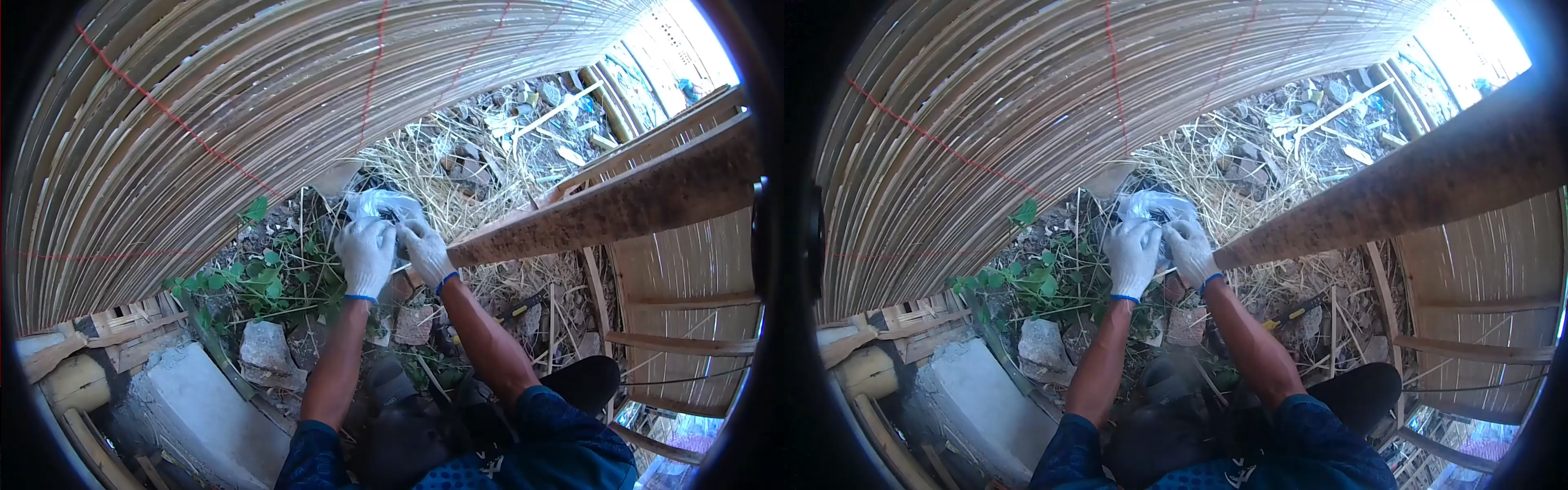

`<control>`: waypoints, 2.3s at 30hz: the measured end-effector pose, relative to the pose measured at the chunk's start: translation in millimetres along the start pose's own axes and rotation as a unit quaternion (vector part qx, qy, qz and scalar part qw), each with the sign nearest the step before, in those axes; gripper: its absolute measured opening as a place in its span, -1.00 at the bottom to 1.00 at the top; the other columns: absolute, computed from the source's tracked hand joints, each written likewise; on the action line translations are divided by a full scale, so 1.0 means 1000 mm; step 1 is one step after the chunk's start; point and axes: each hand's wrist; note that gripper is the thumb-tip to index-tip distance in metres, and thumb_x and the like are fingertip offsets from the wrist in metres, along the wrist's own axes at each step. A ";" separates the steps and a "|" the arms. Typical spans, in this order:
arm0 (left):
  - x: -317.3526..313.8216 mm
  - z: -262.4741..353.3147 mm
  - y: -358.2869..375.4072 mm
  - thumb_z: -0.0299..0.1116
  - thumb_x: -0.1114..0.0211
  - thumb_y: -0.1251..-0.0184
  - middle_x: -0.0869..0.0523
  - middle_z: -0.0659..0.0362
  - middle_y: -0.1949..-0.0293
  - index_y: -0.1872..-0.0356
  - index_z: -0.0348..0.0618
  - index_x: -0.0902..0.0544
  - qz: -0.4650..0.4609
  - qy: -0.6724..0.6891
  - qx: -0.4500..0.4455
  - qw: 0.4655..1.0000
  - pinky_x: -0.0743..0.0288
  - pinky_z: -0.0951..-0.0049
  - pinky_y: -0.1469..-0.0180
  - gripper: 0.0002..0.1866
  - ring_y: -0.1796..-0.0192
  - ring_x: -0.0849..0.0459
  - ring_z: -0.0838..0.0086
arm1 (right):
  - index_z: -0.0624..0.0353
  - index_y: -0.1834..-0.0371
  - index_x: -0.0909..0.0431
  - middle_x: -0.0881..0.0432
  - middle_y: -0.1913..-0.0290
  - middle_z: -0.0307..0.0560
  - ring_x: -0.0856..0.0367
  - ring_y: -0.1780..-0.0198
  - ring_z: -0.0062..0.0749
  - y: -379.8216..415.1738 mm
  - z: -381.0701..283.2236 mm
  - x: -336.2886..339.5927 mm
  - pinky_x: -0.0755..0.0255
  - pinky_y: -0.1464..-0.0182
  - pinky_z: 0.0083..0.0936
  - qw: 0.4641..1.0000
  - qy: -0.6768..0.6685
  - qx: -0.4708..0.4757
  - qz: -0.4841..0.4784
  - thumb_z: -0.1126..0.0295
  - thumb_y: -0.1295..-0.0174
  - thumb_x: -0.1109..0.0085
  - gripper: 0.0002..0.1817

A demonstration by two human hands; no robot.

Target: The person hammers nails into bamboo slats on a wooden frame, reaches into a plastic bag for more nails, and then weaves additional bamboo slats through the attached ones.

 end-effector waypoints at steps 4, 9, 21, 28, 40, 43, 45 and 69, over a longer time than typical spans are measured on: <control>-0.012 -0.009 0.005 -0.22 -0.39 -0.43 -0.79 -0.04 0.23 0.22 -0.24 -0.80 0.025 0.205 0.080 0.975 -0.58 0.15 -0.03 -0.74 0.12 -0.75 0.06 | 0.28 -0.01 -0.72 -0.68 0.31 -0.24 -0.62 0.29 -0.58 0.012 -0.008 -0.004 -0.54 0.18 -0.50 0.997 0.070 0.012 -0.026 0.15 -0.52 -0.22 -0.64; -0.009 -0.024 0.011 -0.27 -0.36 -0.47 -0.79 0.00 0.17 0.18 -0.24 -0.78 0.133 0.058 0.015 0.989 -0.55 0.09 -0.06 -0.78 0.06 -0.74 0.05 | 0.13 0.16 -0.77 -0.77 0.18 0.09 -0.78 0.13 -0.02 -0.022 0.013 -0.005 -0.61 0.02 -0.17 0.918 0.300 0.207 0.158 0.29 -0.34 -0.31 -0.82; 0.008 0.006 0.034 -0.32 -0.32 -0.50 -0.78 0.00 0.10 0.09 -0.23 -0.75 0.151 0.071 -0.002 0.986 -0.53 0.05 -0.13 -0.81 0.00 -0.72 0.03 | 0.18 0.34 -0.75 -0.75 0.19 0.20 -0.78 0.21 0.12 -0.077 0.025 -0.001 -0.66 0.12 0.01 0.811 0.523 0.234 0.114 0.24 -0.28 -0.21 -0.75; 0.010 0.004 0.029 -0.31 -0.31 -0.55 -0.81 0.04 0.13 -0.02 -0.30 -0.75 0.083 0.188 0.095 0.974 -0.58 0.25 -0.04 -0.74 0.07 -0.76 0.26 | 0.19 0.25 -0.69 -0.74 0.23 0.09 -0.78 0.23 -0.02 -0.039 -0.005 0.003 -0.65 0.16 -0.13 0.820 0.489 0.265 0.137 0.31 -0.32 -0.24 -0.82; 0.007 0.010 0.083 -0.27 -0.25 -0.63 -0.78 0.26 0.16 -0.09 -0.34 -0.74 -0.149 0.367 0.212 0.893 -0.56 0.59 0.11 -0.68 0.22 -0.66 0.66 | 0.23 0.17 -0.69 -0.74 0.20 0.08 -0.75 0.13 -0.08 0.130 0.009 0.070 -0.59 0.05 -0.19 0.936 0.343 0.058 -0.063 0.13 -0.27 -0.37 -0.66; 0.021 0.013 0.095 -0.26 -0.22 -0.66 -0.74 0.30 0.20 -0.08 -0.27 -0.72 -0.082 0.404 0.261 0.873 -0.54 0.59 0.14 -0.71 0.25 -0.62 0.69 | 0.02 0.19 -0.72 -0.71 0.16 -0.11 -0.67 -0.02 -0.09 0.174 0.040 0.140 -0.54 -0.07 -0.16 0.771 0.607 0.189 -0.036 0.20 -0.05 -0.46 -0.72; 0.031 0.024 0.094 -0.25 -0.22 -0.65 -0.72 0.32 0.24 -0.07 -0.26 -0.70 -0.047 0.447 0.269 0.852 -0.48 0.61 0.20 -0.73 0.27 -0.59 0.71 | 0.01 0.21 -0.72 -0.72 0.13 -0.08 -0.65 -0.07 -0.09 0.184 0.073 0.167 -0.46 -0.20 -0.15 0.711 0.679 0.181 -0.033 0.23 -0.08 -0.40 -0.77; 0.389 0.541 0.105 -0.57 -0.24 -0.55 -0.78 0.15 0.10 0.04 -0.29 -0.72 -0.218 0.403 -0.184 0.869 -0.67 0.51 0.03 -0.88 0.13 -0.77 0.53 | -0.05 -0.30 -0.72 -0.75 -0.28 -0.06 -0.74 -0.24 -0.09 0.423 -0.302 0.075 -0.58 -0.25 -0.06 0.779 0.523 -0.244 -0.244 0.04 -0.43 -0.12 -0.52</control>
Point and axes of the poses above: each hand's wrist, its own y-axis away from the middle knuckle, its own x-axis out of the back of the hand, z = x × y
